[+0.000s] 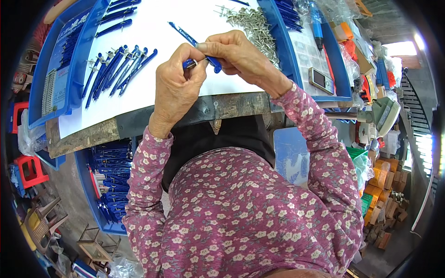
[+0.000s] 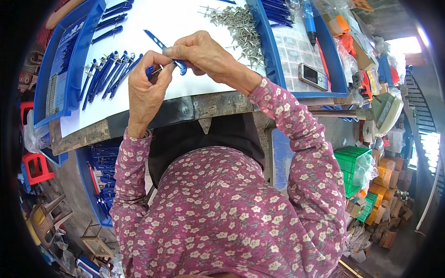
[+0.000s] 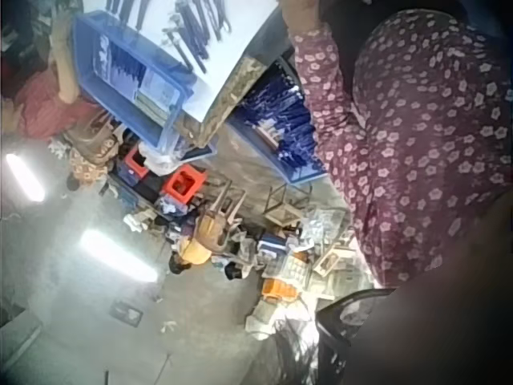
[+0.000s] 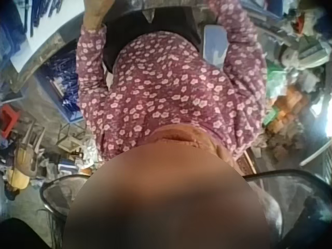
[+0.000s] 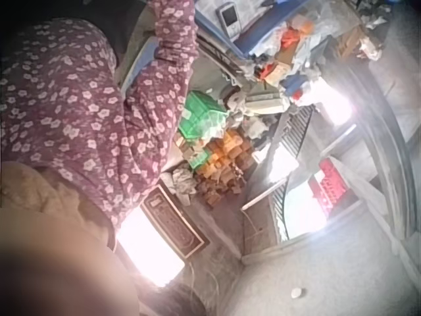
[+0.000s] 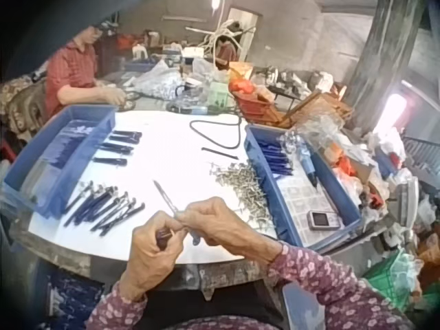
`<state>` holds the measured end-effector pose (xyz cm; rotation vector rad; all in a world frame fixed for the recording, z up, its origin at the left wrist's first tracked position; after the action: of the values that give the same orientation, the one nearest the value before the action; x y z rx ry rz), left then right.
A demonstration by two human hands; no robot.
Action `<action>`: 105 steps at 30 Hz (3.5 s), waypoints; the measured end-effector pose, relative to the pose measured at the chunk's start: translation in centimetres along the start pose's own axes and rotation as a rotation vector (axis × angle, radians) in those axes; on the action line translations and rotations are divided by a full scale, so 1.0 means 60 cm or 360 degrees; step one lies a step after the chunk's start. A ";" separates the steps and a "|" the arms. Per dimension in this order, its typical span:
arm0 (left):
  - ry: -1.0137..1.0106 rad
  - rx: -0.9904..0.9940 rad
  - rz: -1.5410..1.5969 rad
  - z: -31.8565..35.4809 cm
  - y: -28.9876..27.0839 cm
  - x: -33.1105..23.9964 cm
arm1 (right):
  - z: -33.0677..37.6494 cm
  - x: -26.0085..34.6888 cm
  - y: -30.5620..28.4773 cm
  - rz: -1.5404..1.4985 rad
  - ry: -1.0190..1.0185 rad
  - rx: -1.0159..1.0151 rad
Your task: Assembling small metal clips onto blue plastic pen bodies and organizing them on a workbench.
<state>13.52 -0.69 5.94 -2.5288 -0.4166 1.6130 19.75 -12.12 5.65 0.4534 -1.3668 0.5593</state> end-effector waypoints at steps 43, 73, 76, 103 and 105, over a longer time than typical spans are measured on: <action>-0.0083 -0.0037 0.0180 -0.014 -0.020 0.006 | -0.012 0.040 0.014 0.0172 -0.0231 0.0192; -0.0571 -0.0273 0.1134 -0.008 -0.040 0.046 | 0.017 0.020 0.039 0.0417 -0.0944 -0.0329; -0.0683 -0.0278 0.1241 -0.007 -0.039 0.049 | 0.024 0.025 0.039 0.0753 -0.1222 -0.0491; -0.0382 0.0025 0.0543 -0.019 -0.033 0.026 | 0.016 0.041 0.026 0.1090 -0.1377 -0.0321; -0.0313 0.0051 0.0357 -0.025 -0.032 0.019 | 0.008 0.031 0.019 0.0994 -0.1152 -0.0305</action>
<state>15.03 1.54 6.03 -2.4774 -0.1252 1.9396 18.88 -11.29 7.51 0.0454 -2.2652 0.7992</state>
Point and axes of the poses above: each hand's wrist, its own z-axis away from the middle knuckle, its own y-axis out of the palm, x = y × z, the point moved 5 cm from there along -z, towards the middle knuckle, and after that the axes turned 1 degree about z, right-handed, at the moved point
